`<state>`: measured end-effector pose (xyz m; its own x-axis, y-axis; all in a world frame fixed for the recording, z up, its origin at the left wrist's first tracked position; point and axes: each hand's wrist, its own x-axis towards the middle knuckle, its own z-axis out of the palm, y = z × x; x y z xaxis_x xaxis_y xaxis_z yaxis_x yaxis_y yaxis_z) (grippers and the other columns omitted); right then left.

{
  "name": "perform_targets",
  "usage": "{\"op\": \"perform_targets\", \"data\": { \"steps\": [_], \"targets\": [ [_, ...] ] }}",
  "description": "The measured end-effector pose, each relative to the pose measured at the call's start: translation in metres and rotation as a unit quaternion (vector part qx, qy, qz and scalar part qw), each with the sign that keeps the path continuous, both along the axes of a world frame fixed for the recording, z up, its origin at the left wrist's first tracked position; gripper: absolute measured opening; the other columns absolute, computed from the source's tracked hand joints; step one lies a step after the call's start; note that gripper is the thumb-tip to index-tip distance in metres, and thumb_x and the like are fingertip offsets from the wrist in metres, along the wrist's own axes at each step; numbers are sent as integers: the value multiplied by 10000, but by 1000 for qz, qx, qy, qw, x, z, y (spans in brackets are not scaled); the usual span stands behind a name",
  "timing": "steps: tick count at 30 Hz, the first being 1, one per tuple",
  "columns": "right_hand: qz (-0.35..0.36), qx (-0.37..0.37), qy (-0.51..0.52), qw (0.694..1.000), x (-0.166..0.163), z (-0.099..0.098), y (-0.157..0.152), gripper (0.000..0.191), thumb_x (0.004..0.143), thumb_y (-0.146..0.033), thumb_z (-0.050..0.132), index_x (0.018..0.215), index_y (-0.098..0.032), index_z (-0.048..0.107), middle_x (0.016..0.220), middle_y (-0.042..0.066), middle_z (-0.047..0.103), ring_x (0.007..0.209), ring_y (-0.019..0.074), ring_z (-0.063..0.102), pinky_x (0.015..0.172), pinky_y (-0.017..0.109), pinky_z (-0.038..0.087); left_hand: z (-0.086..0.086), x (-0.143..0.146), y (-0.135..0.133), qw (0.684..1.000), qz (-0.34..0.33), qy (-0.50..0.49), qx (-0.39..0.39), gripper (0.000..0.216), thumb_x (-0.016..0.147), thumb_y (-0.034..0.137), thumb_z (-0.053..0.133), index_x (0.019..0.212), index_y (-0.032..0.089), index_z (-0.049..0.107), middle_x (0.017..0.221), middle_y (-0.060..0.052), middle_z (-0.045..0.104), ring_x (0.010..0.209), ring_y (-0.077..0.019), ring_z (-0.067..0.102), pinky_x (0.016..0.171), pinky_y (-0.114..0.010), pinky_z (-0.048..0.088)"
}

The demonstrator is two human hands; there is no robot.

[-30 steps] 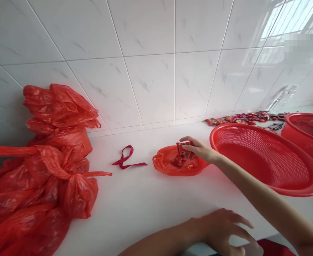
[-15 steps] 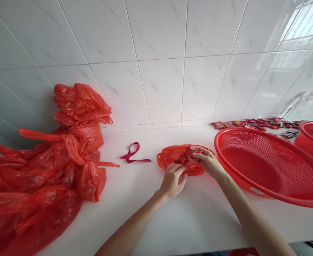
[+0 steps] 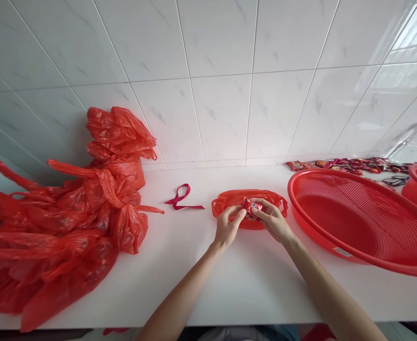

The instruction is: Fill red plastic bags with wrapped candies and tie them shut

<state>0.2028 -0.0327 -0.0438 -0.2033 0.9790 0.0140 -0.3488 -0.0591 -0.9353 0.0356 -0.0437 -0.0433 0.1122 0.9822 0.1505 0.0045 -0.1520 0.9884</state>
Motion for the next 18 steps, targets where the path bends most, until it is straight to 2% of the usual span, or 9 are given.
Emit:
{"op": "perform_targets", "data": {
  "steps": [5, 12, 18],
  "targets": [
    [-13, 20, -51, 998, -5, -3, -3, 458, 722, -497, 842, 1063, -221, 707, 787, 22, 744, 739, 203, 708, 809, 383, 573, -6, 2, -2, 998, -27, -62, -12, 326, 915, 427, 622, 988, 139, 758, 915, -93, 771, 895, -241, 719, 888, -373, 552],
    [10, 29, -84, 996, -7, 4, -6, 418, 747, -498, 820, 1040, -218, 719, 747, 16, 735, 726, 215, 716, 780, 399, 590, -8, -5, 0, 996, -47, -77, -18, 310, 878, 442, 667, 851, 145, 750, 811, -65, 746, 814, -222, 689, 818, -347, 542],
    [38, 12, -58, 998, -6, 7, -7, 380, 736, -473, 836, 1007, -226, 736, 776, 16, 747, 734, 214, 722, 795, 410, 599, -7, -10, 2, 996, -38, -71, -26, 351, 823, 482, 707, 710, 150, 716, 699, -25, 683, 740, -184, 624, 756, -311, 504]
  ]
}}
